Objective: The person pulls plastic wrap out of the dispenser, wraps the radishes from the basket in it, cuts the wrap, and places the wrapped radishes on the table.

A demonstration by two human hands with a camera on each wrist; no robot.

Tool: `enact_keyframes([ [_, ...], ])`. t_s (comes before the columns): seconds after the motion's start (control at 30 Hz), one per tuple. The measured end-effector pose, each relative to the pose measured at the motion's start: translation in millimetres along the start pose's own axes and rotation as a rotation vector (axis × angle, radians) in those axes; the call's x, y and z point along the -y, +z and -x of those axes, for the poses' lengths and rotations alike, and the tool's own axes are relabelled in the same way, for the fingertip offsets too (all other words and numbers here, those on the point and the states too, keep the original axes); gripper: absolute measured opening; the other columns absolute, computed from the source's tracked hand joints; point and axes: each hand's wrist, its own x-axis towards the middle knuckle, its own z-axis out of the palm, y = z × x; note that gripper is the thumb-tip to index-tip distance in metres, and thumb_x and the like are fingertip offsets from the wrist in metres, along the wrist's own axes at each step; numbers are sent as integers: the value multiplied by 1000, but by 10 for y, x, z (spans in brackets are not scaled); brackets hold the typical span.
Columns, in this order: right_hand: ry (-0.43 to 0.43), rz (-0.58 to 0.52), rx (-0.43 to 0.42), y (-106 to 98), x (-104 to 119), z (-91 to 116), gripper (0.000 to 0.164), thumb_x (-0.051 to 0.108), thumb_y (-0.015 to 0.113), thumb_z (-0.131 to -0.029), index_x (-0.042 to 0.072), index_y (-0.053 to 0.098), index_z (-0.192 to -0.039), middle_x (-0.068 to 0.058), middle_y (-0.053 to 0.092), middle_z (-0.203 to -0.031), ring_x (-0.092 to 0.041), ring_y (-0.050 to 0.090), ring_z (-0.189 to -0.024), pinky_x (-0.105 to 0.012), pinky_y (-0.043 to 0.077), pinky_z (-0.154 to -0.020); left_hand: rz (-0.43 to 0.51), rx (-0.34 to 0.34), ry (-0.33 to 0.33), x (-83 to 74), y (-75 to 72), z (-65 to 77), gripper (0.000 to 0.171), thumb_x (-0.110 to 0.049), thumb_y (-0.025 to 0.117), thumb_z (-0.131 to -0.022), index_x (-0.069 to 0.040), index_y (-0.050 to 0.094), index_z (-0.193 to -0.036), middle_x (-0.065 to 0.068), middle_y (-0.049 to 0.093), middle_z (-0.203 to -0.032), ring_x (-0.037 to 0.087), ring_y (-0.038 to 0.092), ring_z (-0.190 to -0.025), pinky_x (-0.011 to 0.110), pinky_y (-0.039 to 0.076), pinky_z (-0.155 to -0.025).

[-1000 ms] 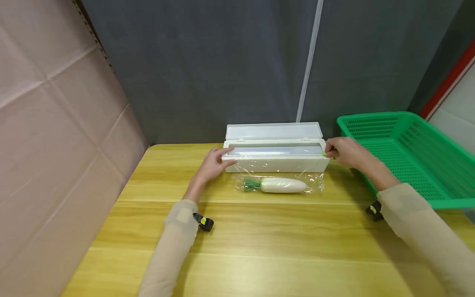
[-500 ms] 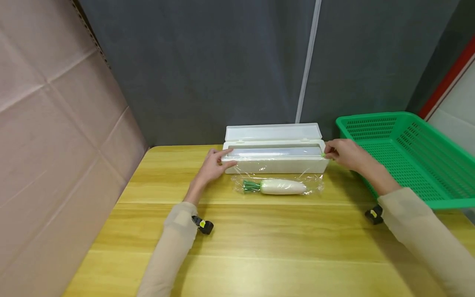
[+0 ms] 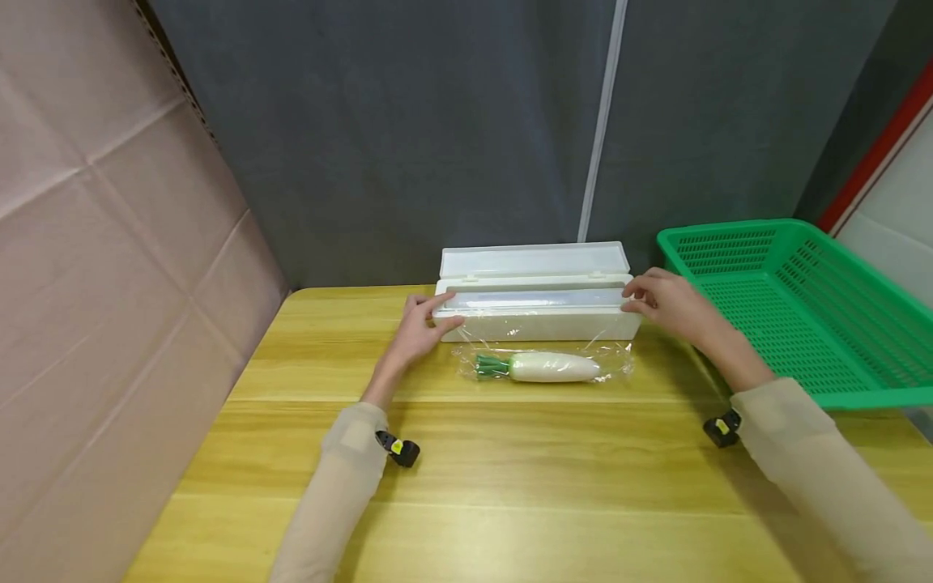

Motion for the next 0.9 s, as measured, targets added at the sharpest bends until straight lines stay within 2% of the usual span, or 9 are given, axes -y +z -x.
enact_keyframes([
  [0.17, -26, -12, -18, 101, -5, -1, 16, 10, 80, -86, 2, 72, -97, -15, 61, -94, -29, 60, -80, -45, 51, -71, 38, -45, 2, -39, -4, 34, 57, -33, 78, -90, -15, 60, -141, 18, 35, -134, 33, 48, -115, 47, 44, -101],
  [0.27, -30, -17, -32, 134, -10, 5, 13, 7, 80, -86, 3, 72, -95, -15, 61, -96, -29, 58, -79, -45, 51, -71, 71, -75, 10, -55, -1, 55, 51, -29, 80, -88, -13, 63, -134, 18, 35, -137, 38, 48, -121, 48, 42, -106],
  [0.43, -39, -17, -67, 171, 2, 16, 9, 4, 80, -85, 5, 72, -88, -14, 62, -95, -28, 56, -78, -45, 50, -70, 99, -116, 55, -55, 13, 85, 33, -23, 83, -86, -11, 68, -113, 15, 38, -132, 33, 45, -121, 47, 41, -108],
  [0.6, -59, 3, -110, 203, -2, 21, 11, 1, 81, -83, 6, 70, -83, -13, 62, -90, -26, 55, -76, -44, 50, -67, 83, -136, 118, -59, 15, 104, 20, -20, 83, -86, -11, 69, -95, 12, 44, -124, 28, 39, -122, 45, 41, -105],
  [0.9, -131, 23, -182, 230, 1, 38, 18, -3, 82, -80, 5, 66, -80, -10, 59, -84, -23, 55, -72, -42, 50, -64, 45, -132, 172, -65, -12, 141, 14, -15, 83, -85, -11, 70, -89, 8, 56, -114, 27, 42, -117, 45, 40, -100],
])
